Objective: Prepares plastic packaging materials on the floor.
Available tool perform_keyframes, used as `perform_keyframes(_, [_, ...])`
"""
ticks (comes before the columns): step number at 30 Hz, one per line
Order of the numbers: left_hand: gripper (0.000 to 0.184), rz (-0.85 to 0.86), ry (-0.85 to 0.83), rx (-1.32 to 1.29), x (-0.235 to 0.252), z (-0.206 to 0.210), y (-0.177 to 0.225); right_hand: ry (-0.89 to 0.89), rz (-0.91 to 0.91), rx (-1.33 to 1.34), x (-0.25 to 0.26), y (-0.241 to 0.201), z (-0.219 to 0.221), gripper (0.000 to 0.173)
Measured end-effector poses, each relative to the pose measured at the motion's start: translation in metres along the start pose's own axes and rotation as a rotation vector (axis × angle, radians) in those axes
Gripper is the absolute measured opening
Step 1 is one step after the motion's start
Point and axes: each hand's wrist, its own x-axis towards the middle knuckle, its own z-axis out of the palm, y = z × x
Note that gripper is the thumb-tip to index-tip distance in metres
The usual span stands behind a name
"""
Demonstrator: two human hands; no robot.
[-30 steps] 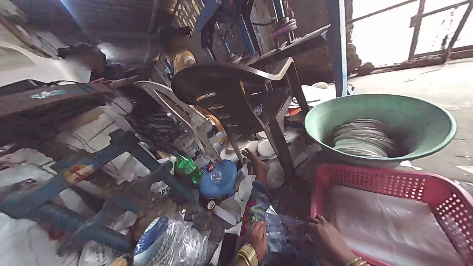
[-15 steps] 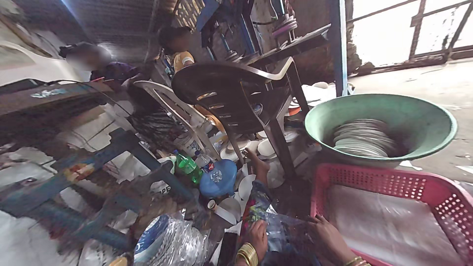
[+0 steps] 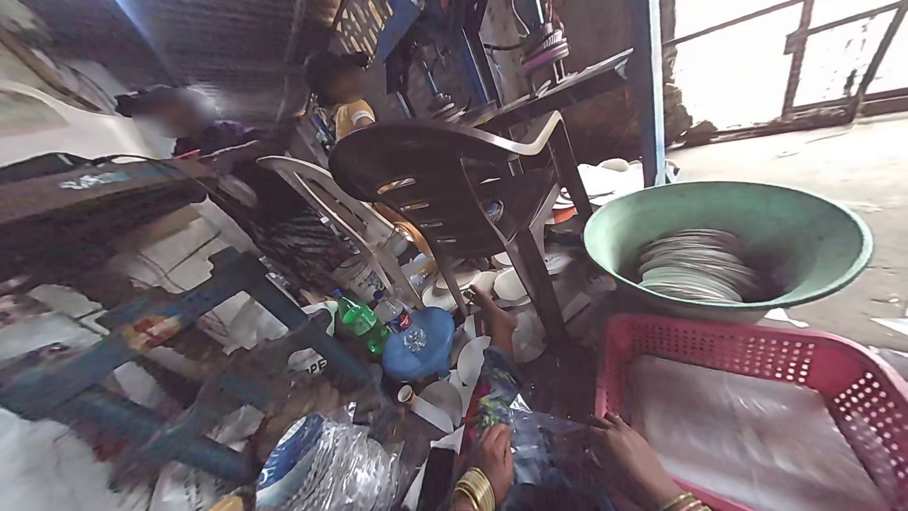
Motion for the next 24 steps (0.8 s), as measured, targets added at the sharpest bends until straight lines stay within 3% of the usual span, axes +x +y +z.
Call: perform_keyframes(24, [0.037,0.021,0.034,-0.012,-0.0002,0.0023,-0.0023,-0.037,0.023,-0.034,0.0007,-0.0002,-0.0001,0.029])
